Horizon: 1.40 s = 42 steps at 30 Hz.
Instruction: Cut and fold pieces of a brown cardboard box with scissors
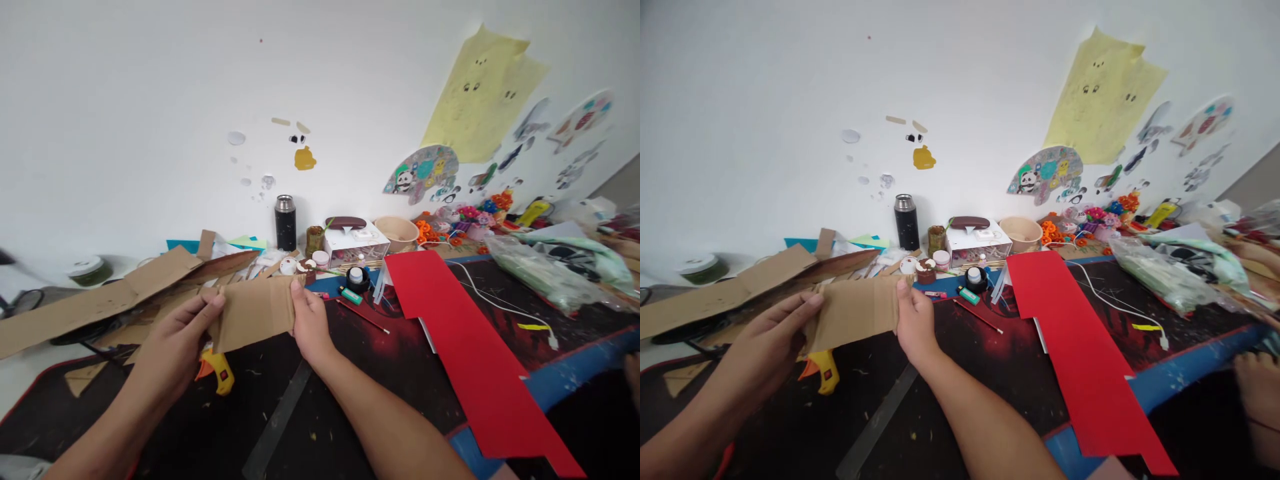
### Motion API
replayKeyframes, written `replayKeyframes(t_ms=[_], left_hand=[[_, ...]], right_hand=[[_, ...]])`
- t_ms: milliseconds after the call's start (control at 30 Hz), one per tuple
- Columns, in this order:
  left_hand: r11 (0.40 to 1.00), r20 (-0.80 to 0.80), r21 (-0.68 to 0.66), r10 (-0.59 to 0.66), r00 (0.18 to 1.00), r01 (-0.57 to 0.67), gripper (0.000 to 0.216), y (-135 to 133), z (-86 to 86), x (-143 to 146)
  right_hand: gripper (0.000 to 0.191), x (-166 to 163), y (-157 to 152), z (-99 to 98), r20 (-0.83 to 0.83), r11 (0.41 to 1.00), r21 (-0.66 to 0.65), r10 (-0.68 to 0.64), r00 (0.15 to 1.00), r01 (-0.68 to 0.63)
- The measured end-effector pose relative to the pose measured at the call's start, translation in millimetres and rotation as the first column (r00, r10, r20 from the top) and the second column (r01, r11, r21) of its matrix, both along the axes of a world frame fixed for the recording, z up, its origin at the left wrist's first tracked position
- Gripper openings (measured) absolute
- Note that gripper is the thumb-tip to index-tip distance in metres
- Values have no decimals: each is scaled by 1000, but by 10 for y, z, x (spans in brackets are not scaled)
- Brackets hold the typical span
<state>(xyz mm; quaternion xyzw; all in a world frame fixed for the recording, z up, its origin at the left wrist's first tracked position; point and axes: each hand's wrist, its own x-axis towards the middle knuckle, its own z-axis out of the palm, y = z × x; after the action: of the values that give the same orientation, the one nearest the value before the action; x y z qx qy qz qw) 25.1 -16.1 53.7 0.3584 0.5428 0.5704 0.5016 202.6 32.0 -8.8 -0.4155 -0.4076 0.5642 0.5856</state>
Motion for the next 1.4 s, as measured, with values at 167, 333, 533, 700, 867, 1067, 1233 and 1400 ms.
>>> replayKeyframes(t_ms=[167, 333, 533, 700, 867, 1067, 1233, 1400], left_hand=[[998, 32, -51, 30, 999, -29, 45, 47, -78, -18], [996, 95, -82, 30, 995, -22, 56, 21, -87, 49], [994, 173, -93, -43, 984, 59, 53, -10, -134, 71], [999, 0, 16, -49, 999, 49, 50, -6, -176, 60], [996, -244, 69, -44, 969, 63, 48, -14, -126, -3], [993, -383, 57, -79, 921, 108, 56, -9, -69, -46], [994, -195, -2, -104, 975, 106, 53, 40, -139, 8], [995, 36, -47, -87, 996, 89, 57, 66, -197, 36]], right_hand=[[67, -4, -4, 20, -65, 999, -43, 17, 998, -20], [70, -27, -35, 75, -144, 982, -163, 72, 987, -95], [69, -50, -47, 68, -210, 966, -227, 73, 975, -122], [64, -47, -26, 17, -197, 973, -174, 115, 974, -150], [59, -39, -4, -27, -179, 982, -131, 114, 977, -139], [56, -36, 2, -29, -176, 998, -61, 6, 984, -17], [57, -37, 7, -37, -193, 997, -68, -38, 980, 26], [56, -40, 16, -36, -218, 995, -94, -42, 975, 22]])
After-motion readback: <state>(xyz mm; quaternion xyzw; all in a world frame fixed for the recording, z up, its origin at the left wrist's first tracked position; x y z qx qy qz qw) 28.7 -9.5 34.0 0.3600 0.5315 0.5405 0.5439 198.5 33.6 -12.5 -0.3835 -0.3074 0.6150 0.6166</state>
